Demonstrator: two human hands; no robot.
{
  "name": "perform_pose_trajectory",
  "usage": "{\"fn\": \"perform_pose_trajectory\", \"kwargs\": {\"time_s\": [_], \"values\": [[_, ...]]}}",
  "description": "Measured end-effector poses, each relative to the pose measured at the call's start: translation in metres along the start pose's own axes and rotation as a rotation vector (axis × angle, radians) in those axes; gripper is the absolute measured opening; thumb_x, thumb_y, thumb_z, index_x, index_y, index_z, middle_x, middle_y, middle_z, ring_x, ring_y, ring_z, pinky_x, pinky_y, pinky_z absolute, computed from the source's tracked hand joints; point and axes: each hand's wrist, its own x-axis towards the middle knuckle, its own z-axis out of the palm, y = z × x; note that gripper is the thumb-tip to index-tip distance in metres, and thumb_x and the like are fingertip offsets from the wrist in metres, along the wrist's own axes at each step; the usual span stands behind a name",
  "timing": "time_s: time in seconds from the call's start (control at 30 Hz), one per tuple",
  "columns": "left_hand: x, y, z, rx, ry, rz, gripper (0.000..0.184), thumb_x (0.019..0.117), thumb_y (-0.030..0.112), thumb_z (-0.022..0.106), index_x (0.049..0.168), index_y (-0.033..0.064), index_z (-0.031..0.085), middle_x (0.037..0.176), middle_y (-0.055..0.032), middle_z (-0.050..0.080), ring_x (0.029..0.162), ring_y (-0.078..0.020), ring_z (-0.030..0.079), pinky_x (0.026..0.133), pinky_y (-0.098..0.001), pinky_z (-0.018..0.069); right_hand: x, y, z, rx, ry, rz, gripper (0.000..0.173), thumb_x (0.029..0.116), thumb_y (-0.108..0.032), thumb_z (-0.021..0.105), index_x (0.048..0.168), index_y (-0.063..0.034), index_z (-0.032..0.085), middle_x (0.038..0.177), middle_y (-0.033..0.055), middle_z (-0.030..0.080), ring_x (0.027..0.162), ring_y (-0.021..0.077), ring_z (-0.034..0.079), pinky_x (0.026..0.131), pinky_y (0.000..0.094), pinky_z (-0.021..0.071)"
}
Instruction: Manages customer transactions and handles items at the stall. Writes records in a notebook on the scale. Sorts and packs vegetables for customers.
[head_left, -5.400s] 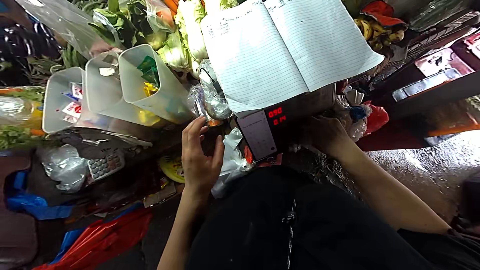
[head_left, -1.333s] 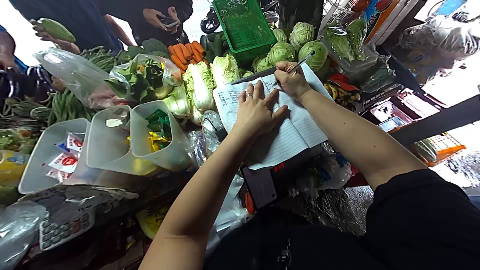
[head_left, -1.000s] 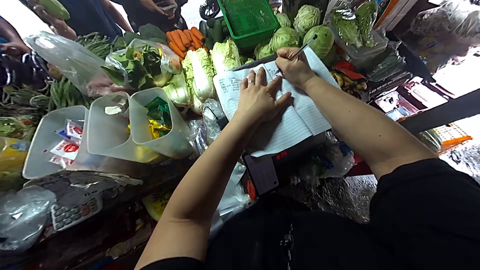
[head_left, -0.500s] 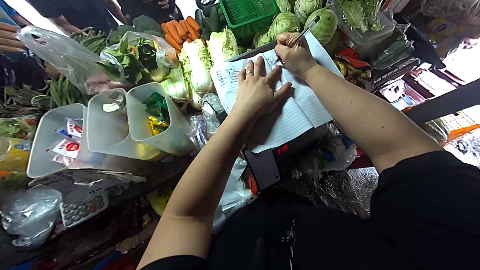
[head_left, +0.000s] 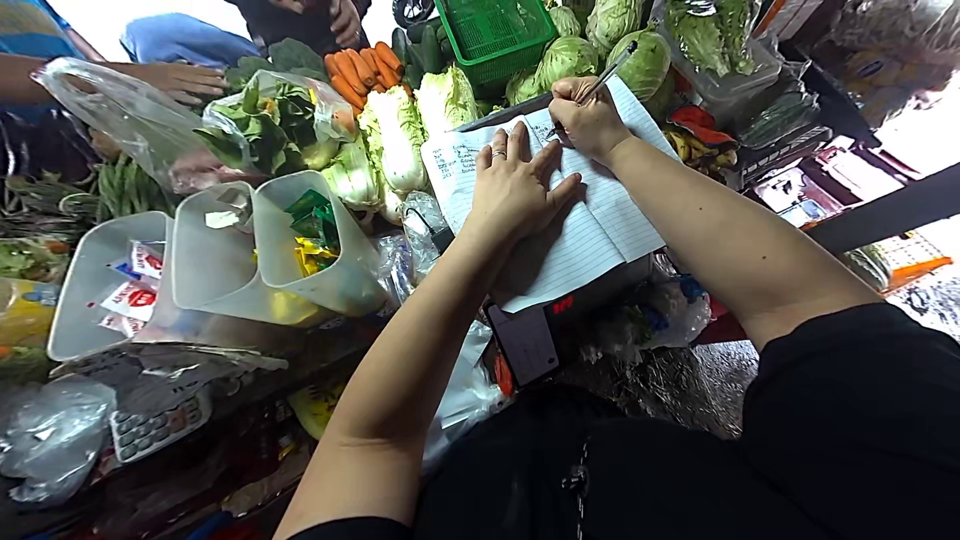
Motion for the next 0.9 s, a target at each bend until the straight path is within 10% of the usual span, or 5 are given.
{"fn": "perform_pose_trajectory", "kwargs": {"time_s": [0.9], "values": [[0.0003,-0.001,0.0009,-0.003,0.002,-0.008,0.076,0.0949,0.079,0.024,0.157,0.0392,0.04,0.17,-0.0152,0.02,0.156,-0.0364,0.018,0.121,-0.0596,0.0158,-0.0002,-0.0006,-0.0003,0.048,-0.084,-0.003,0.031,0.0905,-0.006,0.054,0.064,-0.0159,0.042,0.058,-0.0063,0.039,0.053,0.0051,0.04,0.053,0.0265,0.0332]]}}
